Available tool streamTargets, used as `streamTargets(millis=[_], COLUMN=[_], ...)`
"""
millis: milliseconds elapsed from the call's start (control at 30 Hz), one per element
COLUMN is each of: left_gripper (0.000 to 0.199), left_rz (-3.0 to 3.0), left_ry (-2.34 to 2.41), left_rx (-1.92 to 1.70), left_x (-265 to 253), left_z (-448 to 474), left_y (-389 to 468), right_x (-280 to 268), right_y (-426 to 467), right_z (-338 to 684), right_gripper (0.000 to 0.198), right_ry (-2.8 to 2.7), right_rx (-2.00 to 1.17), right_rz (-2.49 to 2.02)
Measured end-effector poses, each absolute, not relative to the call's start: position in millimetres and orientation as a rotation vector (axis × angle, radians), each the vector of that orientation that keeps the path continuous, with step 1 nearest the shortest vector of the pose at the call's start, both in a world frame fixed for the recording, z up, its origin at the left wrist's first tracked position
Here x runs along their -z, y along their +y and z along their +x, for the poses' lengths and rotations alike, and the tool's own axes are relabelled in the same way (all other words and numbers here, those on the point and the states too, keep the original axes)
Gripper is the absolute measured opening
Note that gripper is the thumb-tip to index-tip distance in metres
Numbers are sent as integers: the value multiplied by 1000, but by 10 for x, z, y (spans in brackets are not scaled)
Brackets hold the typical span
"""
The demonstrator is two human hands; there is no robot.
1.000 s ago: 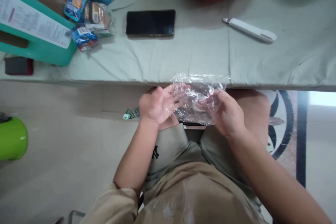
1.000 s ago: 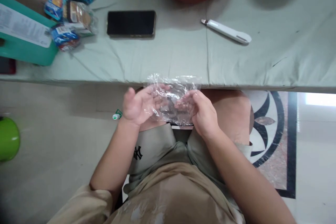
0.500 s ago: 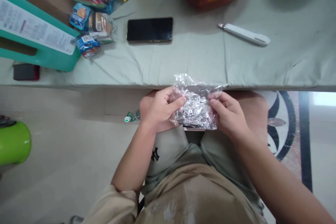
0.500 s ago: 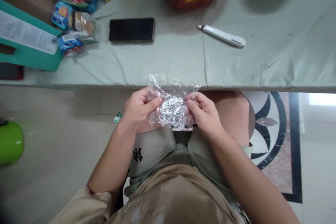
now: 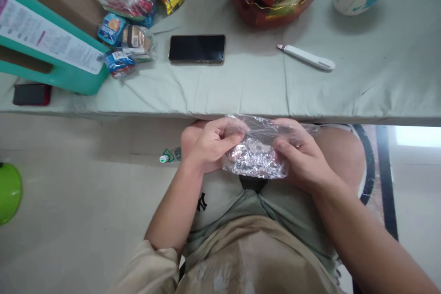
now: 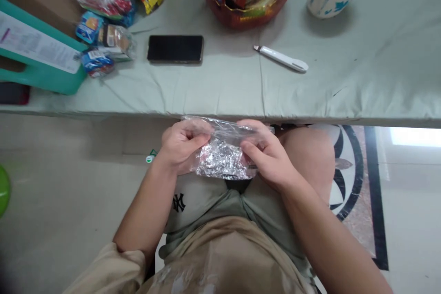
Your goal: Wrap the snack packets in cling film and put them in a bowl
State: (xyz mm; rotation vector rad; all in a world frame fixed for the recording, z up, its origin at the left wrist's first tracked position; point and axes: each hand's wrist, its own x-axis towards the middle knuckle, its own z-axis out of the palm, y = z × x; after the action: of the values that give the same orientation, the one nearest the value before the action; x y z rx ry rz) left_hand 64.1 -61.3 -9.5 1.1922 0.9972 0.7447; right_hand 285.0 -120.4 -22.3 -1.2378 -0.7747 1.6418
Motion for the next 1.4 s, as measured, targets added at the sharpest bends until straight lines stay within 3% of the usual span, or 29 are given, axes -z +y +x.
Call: streamTargets(millis=[100, 233, 400, 500, 533, 633, 733, 800, 1000, 1100, 1233, 1300, 1400], left_gripper=[12, 8, 33, 7, 8, 22, 28, 36, 46, 41, 12, 8, 21], left_rz=[1246, 1259, 1133, 1264, 1328, 1403, 1375, 1392, 1463, 1529, 1733, 1785, 1691], left_ry=[936, 855, 774, 730, 724, 679, 663, 665, 614, 845, 1107, 1059, 919], left_rx=[-762, -728, -649, -604, -578, -477, -475, -504, -651, -940, -1336, -1338, -1133], left_x=[40, -33, -143, -173, -166, -94, 21, 87, 148, 86, -59, -96, -57], left_z=[669, 751, 1034, 1261, 1324, 1440, 1465, 1458, 1435, 1422, 1403, 1416, 1470], left_y=[-602, -475, 97, 513, 629, 874, 1006, 1080, 1329, 1328, 1120, 994, 867], right_x=[171, 8, -28, 88, 128, 223, 286, 311, 286, 239, 179, 160, 151], right_y=[-1239, -1187, -947, -755, -690, -500, -329, -234, 29, 240, 483, 507, 419], right_z=[2852, 2908, 3169, 3297, 3318, 3331, 3314, 3304, 3204, 3078, 2913, 2869, 2863], right_gripper=[18, 17, 17, 30, 30, 20, 45, 50, 36, 34, 31, 28, 26], right_ry=[-778, -709, -838, -915, -925, -892, -746, -653, -711, -650, -646, -693, -725], right_rx=[-1516, -1426, -1239, -1094, -1051, -965, -1013, -1101, -1134, -1119, -1017, -983, -1041], right_rz=[-1189, -1154, -1237, -1281, -1324, -1470, -1456, -1402, -1451, -1336, -1248, -1237, -1156])
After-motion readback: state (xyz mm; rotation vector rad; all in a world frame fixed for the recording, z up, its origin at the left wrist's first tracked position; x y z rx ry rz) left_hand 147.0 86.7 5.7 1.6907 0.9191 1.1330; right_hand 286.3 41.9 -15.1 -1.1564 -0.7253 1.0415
